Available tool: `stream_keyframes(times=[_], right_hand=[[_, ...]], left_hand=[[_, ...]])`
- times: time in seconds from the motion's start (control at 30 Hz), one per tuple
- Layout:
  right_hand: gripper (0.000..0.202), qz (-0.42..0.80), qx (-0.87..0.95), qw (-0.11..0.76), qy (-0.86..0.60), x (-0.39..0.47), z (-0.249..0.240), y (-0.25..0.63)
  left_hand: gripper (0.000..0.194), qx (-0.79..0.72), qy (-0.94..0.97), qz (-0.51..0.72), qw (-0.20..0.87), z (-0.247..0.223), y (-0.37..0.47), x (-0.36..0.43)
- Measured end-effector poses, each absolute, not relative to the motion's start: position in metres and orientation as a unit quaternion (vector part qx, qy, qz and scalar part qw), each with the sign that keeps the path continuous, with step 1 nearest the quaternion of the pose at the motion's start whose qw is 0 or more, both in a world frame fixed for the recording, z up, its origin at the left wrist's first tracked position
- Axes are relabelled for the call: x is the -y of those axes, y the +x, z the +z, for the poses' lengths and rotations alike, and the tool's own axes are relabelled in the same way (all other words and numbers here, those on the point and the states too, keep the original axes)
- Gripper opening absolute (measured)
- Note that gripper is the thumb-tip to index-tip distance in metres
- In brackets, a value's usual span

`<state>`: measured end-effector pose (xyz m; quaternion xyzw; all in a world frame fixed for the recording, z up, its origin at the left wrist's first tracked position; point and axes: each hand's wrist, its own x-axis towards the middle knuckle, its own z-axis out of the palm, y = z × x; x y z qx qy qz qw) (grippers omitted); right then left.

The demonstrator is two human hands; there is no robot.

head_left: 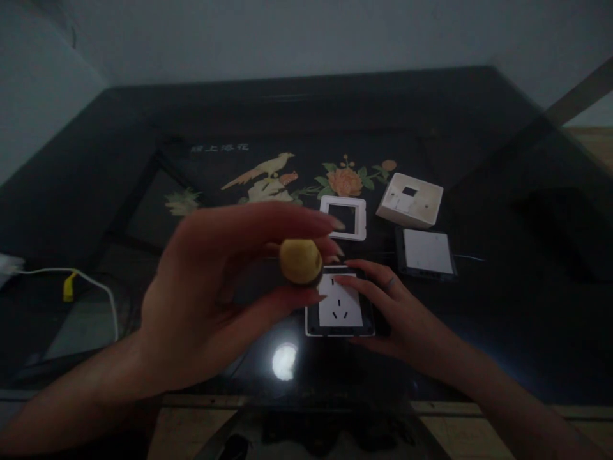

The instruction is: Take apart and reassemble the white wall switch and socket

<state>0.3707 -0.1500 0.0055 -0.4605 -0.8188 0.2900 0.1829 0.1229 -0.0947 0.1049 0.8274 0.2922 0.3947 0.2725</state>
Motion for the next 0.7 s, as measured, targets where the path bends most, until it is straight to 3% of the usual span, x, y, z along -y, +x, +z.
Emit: stream_keyframes(times=[0.13, 0.2, 0.37, 0.5, 0.6, 0.7], right_hand=[[0.082, 0.284, 0.822, 0.192, -0.454, 0.15, 0.005, 0.37], [0.082, 0.286, 0.823, 0.196, -0.451, 0.15, 0.006, 0.37], [0.083, 0.283, 0.824, 0.179, -0.458, 0.15, 0.007, 0.37], [0.082, 0.283, 0.823, 0.18, -0.458, 0.149, 0.006, 0.37], [0.081, 0.279, 0.823, 0.186, -0.458, 0.149, 0.005, 0.37], [0.081, 0.276, 0.825, 0.187, -0.457, 0.15, 0.005, 0.37]], left_hand=[[0.034, -0.28, 0.845, 0.328, 0.315, 0.114, 0.123, 0.099], [0.025, -0.245, 0.877, 0.319, 0.264, 0.115, 0.121, 0.095], [0.029, -0.28, 0.86, 0.399, 0.149, 0.108, 0.116, 0.086], [0.023, -0.308, 0.858, 0.349, 0.217, 0.112, 0.118, 0.09], [0.034, -0.307, 0.864, 0.283, 0.28, 0.118, 0.121, 0.094], [0.031, -0.299, 0.866, 0.31, 0.254, 0.118, 0.121, 0.093]])
